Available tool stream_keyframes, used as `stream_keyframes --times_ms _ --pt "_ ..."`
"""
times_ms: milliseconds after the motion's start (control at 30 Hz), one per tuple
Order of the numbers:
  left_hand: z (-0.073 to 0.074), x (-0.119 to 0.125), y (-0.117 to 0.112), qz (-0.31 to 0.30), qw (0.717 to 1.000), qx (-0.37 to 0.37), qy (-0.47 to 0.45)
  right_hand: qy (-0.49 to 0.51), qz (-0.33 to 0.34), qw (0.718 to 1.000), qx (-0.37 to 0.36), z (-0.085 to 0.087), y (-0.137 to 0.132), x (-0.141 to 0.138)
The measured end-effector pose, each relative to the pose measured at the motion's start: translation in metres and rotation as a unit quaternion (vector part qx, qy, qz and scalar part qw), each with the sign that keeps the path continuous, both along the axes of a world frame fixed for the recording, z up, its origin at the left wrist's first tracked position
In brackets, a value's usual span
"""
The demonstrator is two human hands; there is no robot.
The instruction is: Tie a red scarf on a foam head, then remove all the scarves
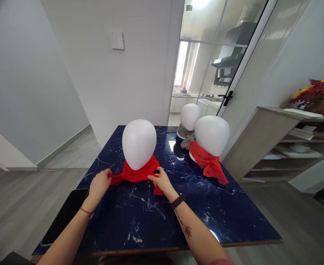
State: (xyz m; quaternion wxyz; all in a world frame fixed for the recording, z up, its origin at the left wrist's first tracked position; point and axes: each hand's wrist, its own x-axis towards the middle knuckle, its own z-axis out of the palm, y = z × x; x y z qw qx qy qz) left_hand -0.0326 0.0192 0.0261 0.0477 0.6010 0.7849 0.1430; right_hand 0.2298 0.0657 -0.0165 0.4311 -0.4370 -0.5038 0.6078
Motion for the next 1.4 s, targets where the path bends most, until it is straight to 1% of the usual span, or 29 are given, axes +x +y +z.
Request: stream_keyframes --times_ms 67,167,233,267,333,400,433,467,500,533,567,633,667,700,733,767,800,867,933,967,1000,1067,1100,1167,1233,1267,1300,1333,1400 --pt "0.004 -0.004 0.001 0.039 0.998 -0.006 0.054 -0.042 -0.03 0.998 0.031 -0.002 0.005 0.003" --pt "0.01 -0.012 0.001 0.088 0.992 0.001 0.094 -0.11 -0.07 0.986 0.101 0.002 0.012 0.011" --pt "0.013 -0.017 0.001 0.107 0.988 0.009 0.111 -0.126 -0.108 0.977 0.137 0.007 0.015 0.015" --pt "0.013 -0.019 0.0 0.105 0.988 0.013 0.116 -0.122 -0.129 0.973 0.147 0.009 0.015 0.016" --pt "0.013 -0.017 -0.003 0.073 0.994 0.005 0.086 -0.095 -0.155 0.97 0.161 0.013 0.012 0.015" --pt "0.009 -0.006 -0.008 -0.015 0.999 -0.036 -0.03 -0.042 -0.143 0.976 0.16 0.015 0.005 0.009" --pt "0.006 0.003 -0.012 -0.071 0.989 -0.064 -0.112 -0.011 -0.127 0.98 0.154 0.016 0.001 0.005" --pt "0.003 0.014 -0.016 -0.129 0.967 -0.091 -0.201 0.02 -0.109 0.983 0.144 0.015 -0.004 0.0" --pt "0.0 0.026 -0.02 -0.18 0.935 -0.113 -0.285 0.048 -0.09 0.986 0.13 0.015 -0.009 -0.005" --pt "-0.004 0.038 -0.024 -0.215 0.898 -0.127 -0.362 0.076 -0.072 0.988 0.113 0.015 -0.013 -0.01" --pt "-0.007 0.05 -0.028 -0.238 0.858 -0.139 -0.433 0.102 -0.056 0.989 0.095 0.015 -0.018 -0.014" --pt "-0.012 0.068 -0.033 -0.25 0.791 -0.163 -0.534 0.144 -0.024 0.987 0.064 0.016 -0.026 -0.02" --pt "-0.014 0.073 -0.034 -0.252 0.768 -0.176 -0.562 0.157 -0.009 0.986 0.053 0.017 -0.029 -0.022" --pt "-0.015 0.074 -0.034 -0.253 0.755 -0.187 -0.575 0.161 0.004 0.986 0.045 0.018 -0.031 -0.023" --pt "-0.015 0.071 -0.032 -0.256 0.752 -0.196 -0.575 0.158 0.018 0.986 0.041 0.019 -0.033 -0.023" --pt "-0.015 0.067 -0.03 -0.262 0.756 -0.205 -0.564 0.148 0.034 0.988 0.041 0.02 -0.034 -0.023" --pt "-0.014 0.06 -0.027 -0.27 0.768 -0.211 -0.541 0.133 0.053 0.989 0.046 0.019 -0.034 -0.022" --pt "-0.013 0.047 -0.02 -0.265 0.811 -0.194 -0.485 0.084 0.099 0.99 0.058 0.016 -0.034 -0.019" --pt "-0.013 0.038 -0.012 -0.211 0.859 -0.132 -0.448 0.009 0.129 0.989 0.073 0.01 -0.033 -0.017" --pt "-0.013 0.038 -0.009 -0.169 0.876 -0.095 -0.443 -0.032 0.131 0.988 0.079 0.006 -0.032 -0.017" --pt "-0.015 0.039 -0.006 -0.128 0.883 -0.066 -0.447 -0.069 0.125 0.986 0.082 0.003 -0.032 -0.016" --pt "-0.019 0.047 -0.002 -0.077 0.877 -0.054 -0.471 -0.115 0.112 0.984 0.079 -0.002 -0.033 -0.017" --pt "-0.022 0.052 -0.002 -0.074 0.87 -0.063 -0.483 -0.115 0.117 0.984 0.072 -0.002 -0.034 -0.017" --pt "-0.028 0.063 -0.001 -0.088 0.86 -0.079 -0.496 -0.084 0.153 0.983 0.055 0.0 -0.037 -0.019" --pt "-0.035 0.07 -0.001 -0.102 0.859 -0.064 -0.499 -0.059 0.194 0.979 0.035 0.005 -0.039 -0.019" --pt "-0.039 0.072 -0.001 -0.106 0.856 -0.048 -0.504 -0.061 0.195 0.979 0.018 0.007 -0.038 -0.019" --pt "-0.042 0.074 0.0 -0.106 0.849 -0.035 -0.516 -0.072 0.177 0.982 -0.004 0.008 -0.037 -0.019" --pt "-0.044 0.074 0.0 -0.101 0.839 -0.025 -0.535 -0.088 0.141 0.986 -0.028 0.008 -0.035 -0.018" --pt "-0.048 0.076 0.0 -0.087 0.807 -0.02 -0.583 -0.103 0.063 0.99 -0.075 0.006 -0.03 -0.018"
